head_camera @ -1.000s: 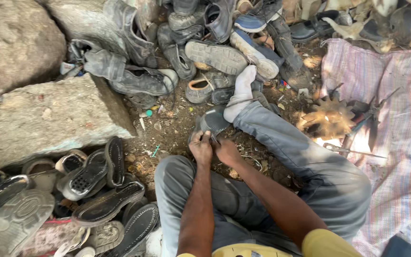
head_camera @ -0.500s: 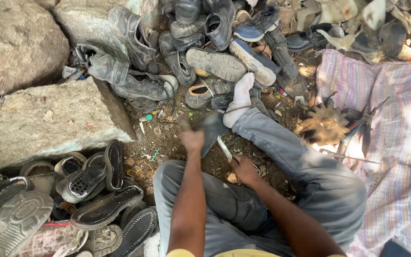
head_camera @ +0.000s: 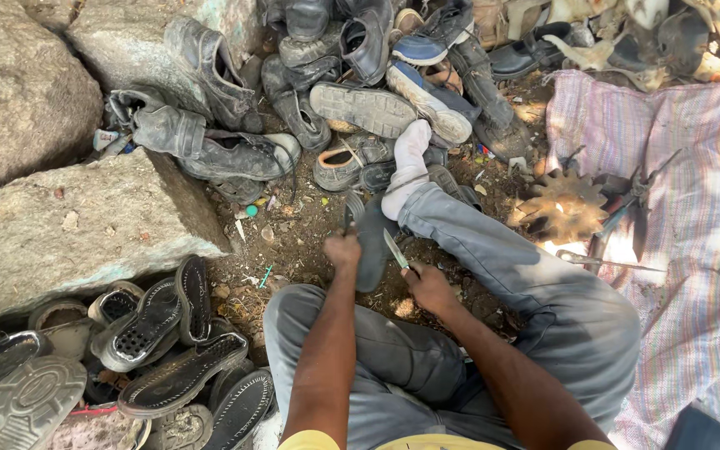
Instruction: The person sits on the ground and uses a knife to scrape and clean the soles of several worn shoes. They handle each shoe individually, turning them over to access different areas of the sole.
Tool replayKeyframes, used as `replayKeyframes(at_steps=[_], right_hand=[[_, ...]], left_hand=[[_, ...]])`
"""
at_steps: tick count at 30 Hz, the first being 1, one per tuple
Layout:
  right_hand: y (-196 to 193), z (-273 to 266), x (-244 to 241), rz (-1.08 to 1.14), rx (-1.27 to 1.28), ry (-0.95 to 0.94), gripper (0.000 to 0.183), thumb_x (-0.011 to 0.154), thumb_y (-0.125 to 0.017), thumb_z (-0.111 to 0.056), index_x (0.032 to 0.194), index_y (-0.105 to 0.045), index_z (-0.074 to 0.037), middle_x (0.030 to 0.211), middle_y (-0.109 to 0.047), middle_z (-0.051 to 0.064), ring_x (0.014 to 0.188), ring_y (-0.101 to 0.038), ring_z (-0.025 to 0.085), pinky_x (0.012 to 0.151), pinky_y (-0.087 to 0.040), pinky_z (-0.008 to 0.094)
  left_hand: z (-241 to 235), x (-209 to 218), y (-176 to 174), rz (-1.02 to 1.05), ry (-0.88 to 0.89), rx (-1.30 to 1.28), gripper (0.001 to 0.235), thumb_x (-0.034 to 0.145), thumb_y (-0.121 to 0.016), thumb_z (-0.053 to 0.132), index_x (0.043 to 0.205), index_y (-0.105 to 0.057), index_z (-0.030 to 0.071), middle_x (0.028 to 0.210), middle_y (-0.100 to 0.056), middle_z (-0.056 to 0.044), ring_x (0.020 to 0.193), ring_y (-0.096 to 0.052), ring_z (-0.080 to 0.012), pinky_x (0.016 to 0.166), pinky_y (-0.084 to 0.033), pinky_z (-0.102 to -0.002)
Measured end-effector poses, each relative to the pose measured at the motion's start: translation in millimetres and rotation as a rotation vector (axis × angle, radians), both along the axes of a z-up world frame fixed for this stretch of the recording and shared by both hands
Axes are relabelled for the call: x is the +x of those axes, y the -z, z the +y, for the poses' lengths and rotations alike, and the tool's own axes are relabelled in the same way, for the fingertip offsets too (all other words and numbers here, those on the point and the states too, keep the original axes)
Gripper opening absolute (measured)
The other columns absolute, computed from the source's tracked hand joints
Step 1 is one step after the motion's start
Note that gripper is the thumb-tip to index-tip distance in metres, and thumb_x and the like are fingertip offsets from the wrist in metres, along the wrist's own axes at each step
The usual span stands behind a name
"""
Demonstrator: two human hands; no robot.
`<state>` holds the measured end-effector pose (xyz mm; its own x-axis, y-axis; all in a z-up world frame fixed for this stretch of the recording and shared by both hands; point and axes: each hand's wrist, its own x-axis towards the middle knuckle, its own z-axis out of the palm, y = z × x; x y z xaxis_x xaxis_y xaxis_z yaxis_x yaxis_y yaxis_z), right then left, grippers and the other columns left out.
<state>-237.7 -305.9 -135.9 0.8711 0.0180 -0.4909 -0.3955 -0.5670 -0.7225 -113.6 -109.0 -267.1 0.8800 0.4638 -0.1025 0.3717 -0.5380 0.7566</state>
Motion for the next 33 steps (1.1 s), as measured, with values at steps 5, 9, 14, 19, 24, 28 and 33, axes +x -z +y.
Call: replayKeyframes(at_steps=[5,9,14,19,24,28,33], right_hand=[[13.2,-3.0,-4.8,-0.120,-0.009,-0.086,0.038,0.103,-0.059,-0.029,0.130,-0.061,-0.003,0.073,-0.069,0.011,0.067,-0.066,0.021,0.070,-0.052,0.038],[9.7,1.2,11.0,-0.120,0.069,-0.069,0.055,0.101,-0.058,-0.027,0.152,-0.046,-0.012,0.075,-0.071,0.010,0.068,-0.068,0.018,0.068,-0.055,0.036],[8.3,22.8,43.6,-0.072,0.029,-0.145,0.048,0.102,-0.056,-0.026,0.149,-0.055,-0.015,0.076,-0.068,0.017,0.068,-0.067,0.027,0.066,-0.054,0.043],[51.6,37.8,71.7,-0.235,-0.064,-0.204,0.041,0.101,-0.057,-0.023,0.142,-0.061,-0.016,0.090,-0.069,0.026,0.078,-0.071,0.039,0.073,-0.055,0.048],[83.3,50.9,92.6,-0.336,-0.094,-0.198,0.048,0.098,-0.057,-0.018,0.145,-0.056,-0.008,0.094,-0.068,0.032,0.088,-0.069,0.045,0.077,-0.053,0.051],[72.0,44.6,52.0,-0.289,-0.200,-0.239,0.041,0.104,-0.050,-0.018,0.142,-0.057,-0.005,0.096,-0.070,0.029,0.085,-0.071,0.043,0.077,-0.055,0.051],[42.6,31.4,3.5,-0.473,-0.104,-0.202,0.048,0.093,-0.058,-0.015,0.140,-0.059,-0.008,0.090,-0.068,0.031,0.079,-0.071,0.045,0.068,-0.057,0.052]], left_hand=[[-25.5,-15.6,8.4,-0.071,-0.034,-0.240,0.015,0.088,-0.075,0.015,0.089,-0.078,0.000,0.067,-0.070,-0.011,0.055,-0.064,-0.0218,0.054,-0.047,-0.041],[-30.0,-11.4,11.6,-0.338,-0.191,-0.727,0.009,0.089,-0.076,0.004,0.096,-0.075,-0.003,0.074,-0.066,-0.004,0.056,-0.055,-0.0129,0.047,-0.037,-0.036],[-38.8,-15.4,18.1,-0.532,-0.241,-1.025,0.014,0.094,-0.075,0.007,0.100,-0.070,-0.005,0.084,-0.067,-0.003,0.067,-0.056,-0.0099,0.058,-0.043,-0.030],[-42.2,-19.6,16.6,-0.485,-0.253,-1.016,0.015,0.096,-0.071,0.009,0.097,-0.071,-0.005,0.085,-0.071,-0.005,0.070,-0.061,-0.0125,0.060,-0.049,-0.031],[-41.1,-25.2,3.9,-0.457,-0.226,-0.888,0.018,0.098,-0.072,0.013,0.099,-0.073,-0.005,0.085,-0.071,-0.005,0.070,-0.059,-0.0125,0.062,-0.048,-0.034],[-37.4,-22.7,5.5,-0.556,-0.229,-0.955,0.018,0.094,-0.076,0.014,0.101,-0.071,-0.002,0.090,-0.071,-0.002,0.077,-0.060,-0.0112,0.071,-0.048,-0.032],[-35.3,-40.4,9.3,-0.468,-0.285,-0.890,0.027,0.102,-0.078,0.016,0.091,-0.069,-0.006,0.082,-0.064,-0.003,0.073,-0.052,-0.0130,0.066,-0.045,-0.034]])
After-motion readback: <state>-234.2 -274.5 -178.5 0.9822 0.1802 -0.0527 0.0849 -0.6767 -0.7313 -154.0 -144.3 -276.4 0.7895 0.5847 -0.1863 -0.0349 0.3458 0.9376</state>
